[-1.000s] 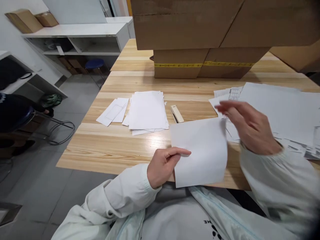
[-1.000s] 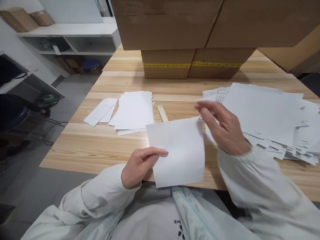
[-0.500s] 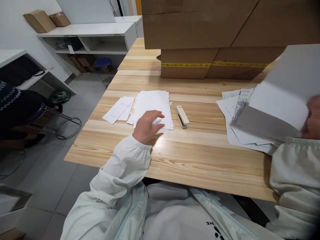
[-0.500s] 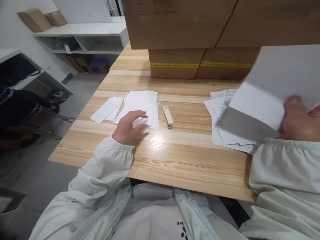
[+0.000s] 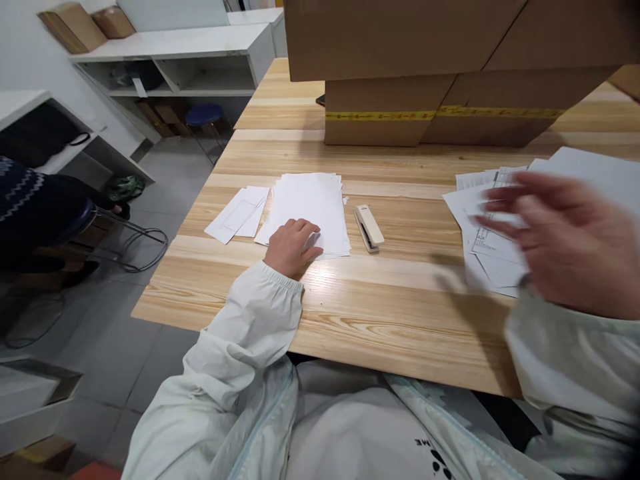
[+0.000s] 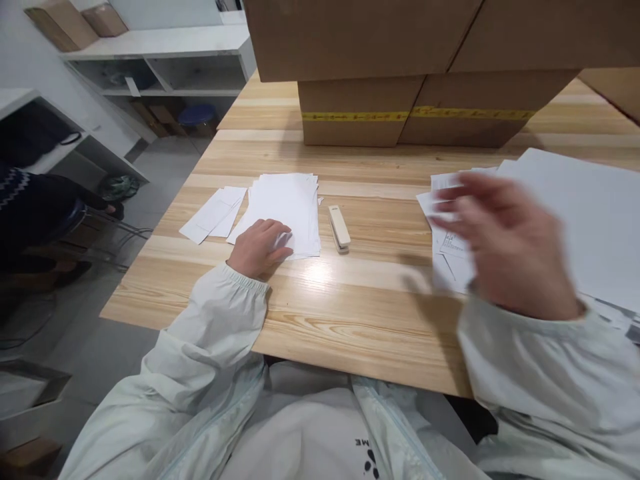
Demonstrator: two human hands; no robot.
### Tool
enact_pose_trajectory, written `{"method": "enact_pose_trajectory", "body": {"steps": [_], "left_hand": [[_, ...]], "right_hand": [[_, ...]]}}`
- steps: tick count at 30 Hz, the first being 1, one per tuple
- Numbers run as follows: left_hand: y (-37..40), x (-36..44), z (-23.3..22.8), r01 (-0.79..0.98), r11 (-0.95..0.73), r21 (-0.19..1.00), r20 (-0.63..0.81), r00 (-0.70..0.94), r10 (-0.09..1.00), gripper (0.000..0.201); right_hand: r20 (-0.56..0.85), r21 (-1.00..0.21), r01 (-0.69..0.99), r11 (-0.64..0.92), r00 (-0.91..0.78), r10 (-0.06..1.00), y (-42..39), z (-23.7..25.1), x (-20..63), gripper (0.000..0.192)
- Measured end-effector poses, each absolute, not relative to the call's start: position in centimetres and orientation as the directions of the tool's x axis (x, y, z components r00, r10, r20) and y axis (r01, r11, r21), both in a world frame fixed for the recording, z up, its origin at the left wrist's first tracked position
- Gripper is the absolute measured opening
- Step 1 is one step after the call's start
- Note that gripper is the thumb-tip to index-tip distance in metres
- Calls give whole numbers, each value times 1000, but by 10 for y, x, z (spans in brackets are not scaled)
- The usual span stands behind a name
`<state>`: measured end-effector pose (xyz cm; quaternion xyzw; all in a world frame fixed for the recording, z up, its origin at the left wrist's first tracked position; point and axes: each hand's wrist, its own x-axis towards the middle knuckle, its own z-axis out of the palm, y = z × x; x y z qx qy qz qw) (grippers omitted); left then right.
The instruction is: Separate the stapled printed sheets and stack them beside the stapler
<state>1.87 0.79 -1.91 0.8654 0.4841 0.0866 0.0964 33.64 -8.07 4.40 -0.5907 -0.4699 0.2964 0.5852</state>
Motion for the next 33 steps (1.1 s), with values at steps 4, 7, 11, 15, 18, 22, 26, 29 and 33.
{"method": "enact_pose_trajectory", "body": {"steps": [4,7,11,15,18,22,26,29,33], "left_hand": [[5,17,-24,821,-521,232,75,519,852,42],[5,16,-28,818,-521,245,108,511,853,40],[5,16,-31,817,-517,256,112,506,855,39],[4,19,-28,823,-504,262,101,496,863,44],[3,20,-25,833,-488,262,87,483,871,44],[3,20,-22,839,-474,268,67,474,878,39],[6,19,-26,839,-470,273,86,466,881,32],[6,19,-28,837,-477,267,95,470,877,40],[4,20,-30,839,-485,249,120,470,875,44]], "right_hand": [[-228,-957,-151,-248,-141,964,-60,39,257,32],[-324,-920,-173,-350,-164,932,-35,25,220,25],[-396,-908,-126,-399,-49,917,-15,10,205,25],[-388,-904,-168,-393,-63,919,-13,5,203,26],[-392,-892,-211,-400,-79,916,-13,6,203,22],[-356,-887,-280,-368,-96,930,-11,10,202,18],[-330,-879,-323,-351,-118,936,-8,10,200,15],[-351,-868,-337,-364,-102,931,-8,6,198,15],[-367,-894,-254,-368,-53,929,-10,6,198,20]]}}
